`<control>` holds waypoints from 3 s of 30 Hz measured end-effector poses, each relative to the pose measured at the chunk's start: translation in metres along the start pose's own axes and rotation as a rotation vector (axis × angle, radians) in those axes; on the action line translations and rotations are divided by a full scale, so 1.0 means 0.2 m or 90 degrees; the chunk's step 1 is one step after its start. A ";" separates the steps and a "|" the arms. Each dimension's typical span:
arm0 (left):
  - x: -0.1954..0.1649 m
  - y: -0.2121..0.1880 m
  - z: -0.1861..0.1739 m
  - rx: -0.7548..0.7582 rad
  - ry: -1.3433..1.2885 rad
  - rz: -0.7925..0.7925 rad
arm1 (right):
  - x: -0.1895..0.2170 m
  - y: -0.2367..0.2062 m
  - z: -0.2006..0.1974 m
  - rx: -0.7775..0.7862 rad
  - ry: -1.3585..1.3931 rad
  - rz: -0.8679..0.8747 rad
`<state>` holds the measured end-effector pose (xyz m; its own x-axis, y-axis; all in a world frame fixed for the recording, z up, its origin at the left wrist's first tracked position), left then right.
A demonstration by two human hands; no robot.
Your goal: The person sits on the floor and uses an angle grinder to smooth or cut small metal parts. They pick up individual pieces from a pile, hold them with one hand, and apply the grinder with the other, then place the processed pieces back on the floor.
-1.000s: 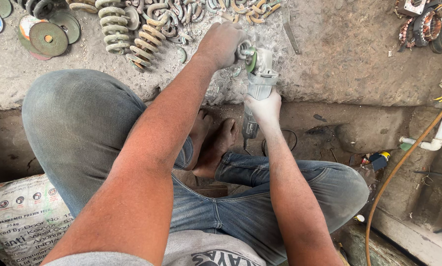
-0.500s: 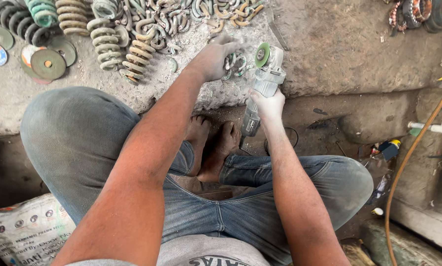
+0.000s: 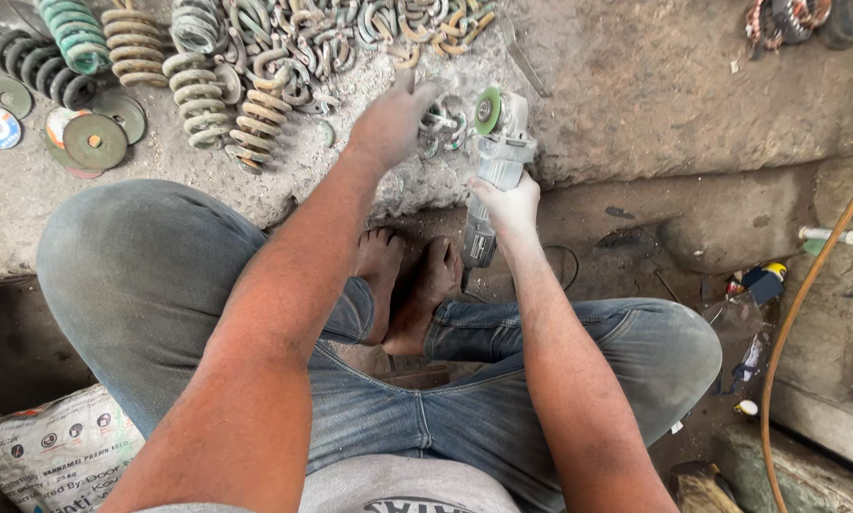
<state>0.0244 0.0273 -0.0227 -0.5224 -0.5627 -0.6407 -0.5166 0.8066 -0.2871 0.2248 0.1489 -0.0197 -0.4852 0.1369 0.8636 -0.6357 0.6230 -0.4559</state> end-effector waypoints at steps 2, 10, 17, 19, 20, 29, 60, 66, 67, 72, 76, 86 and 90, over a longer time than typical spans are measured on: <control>0.02 0.00 0.01 -0.013 -0.005 0.017 | -0.01 0.01 0.00 -0.002 -0.016 0.002; 0.02 0.04 -0.05 -0.082 -0.139 0.047 | -0.03 0.00 0.03 0.106 -0.011 0.010; 0.01 0.03 -0.13 -0.067 -0.102 0.065 | -0.01 -0.04 0.10 0.155 0.027 0.061; 0.00 0.03 -0.13 -0.052 -0.093 0.081 | 0.01 -0.04 0.12 0.158 0.009 0.047; 0.00 0.03 -0.13 -0.049 -0.101 0.064 | 0.02 -0.04 0.13 0.150 -0.001 0.063; -0.01 0.05 -0.12 -0.052 -0.084 0.048 | 0.04 -0.04 0.14 0.103 -0.068 0.065; -0.04 0.00 -0.04 0.061 -0.085 0.045 | -0.03 0.03 -0.05 -0.028 0.110 -0.021; -0.07 -0.07 -0.10 -0.005 -0.112 -0.004 | -0.05 0.01 -0.04 -0.016 0.072 -0.027; -0.07 -0.07 -0.10 -0.016 -0.104 -0.002 | -0.05 0.01 -0.03 -0.015 0.063 -0.030; 0.00 -0.03 -0.04 0.027 -0.157 -0.025 | -0.06 0.02 -0.01 0.017 0.029 -0.029; 0.02 -0.02 -0.07 -0.103 -0.174 -0.005 | -0.03 0.00 0.02 0.049 0.031 0.017; 0.05 0.00 -0.10 -0.071 -0.191 -0.020 | 0.06 -0.02 0.14 0.121 -0.012 0.060; 0.08 0.01 -0.08 -0.087 -0.189 -0.006 | 0.07 0.01 0.16 0.116 -0.040 0.067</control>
<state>0.0035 0.0179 -0.0218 -0.3074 -0.4764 -0.8238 -0.6175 0.7585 -0.2082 0.1981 0.1279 -0.0148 -0.5875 0.1412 0.7968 -0.6749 0.4579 -0.5787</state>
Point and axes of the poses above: each hand's wrist, its own y-axis towards the middle knuckle, its own z-axis out of the palm, x = y × z, the point moved 4 cm from there along y, towards the middle knuckle, and after that the axes turned 7 degrees about x, right-handed, at the moved point
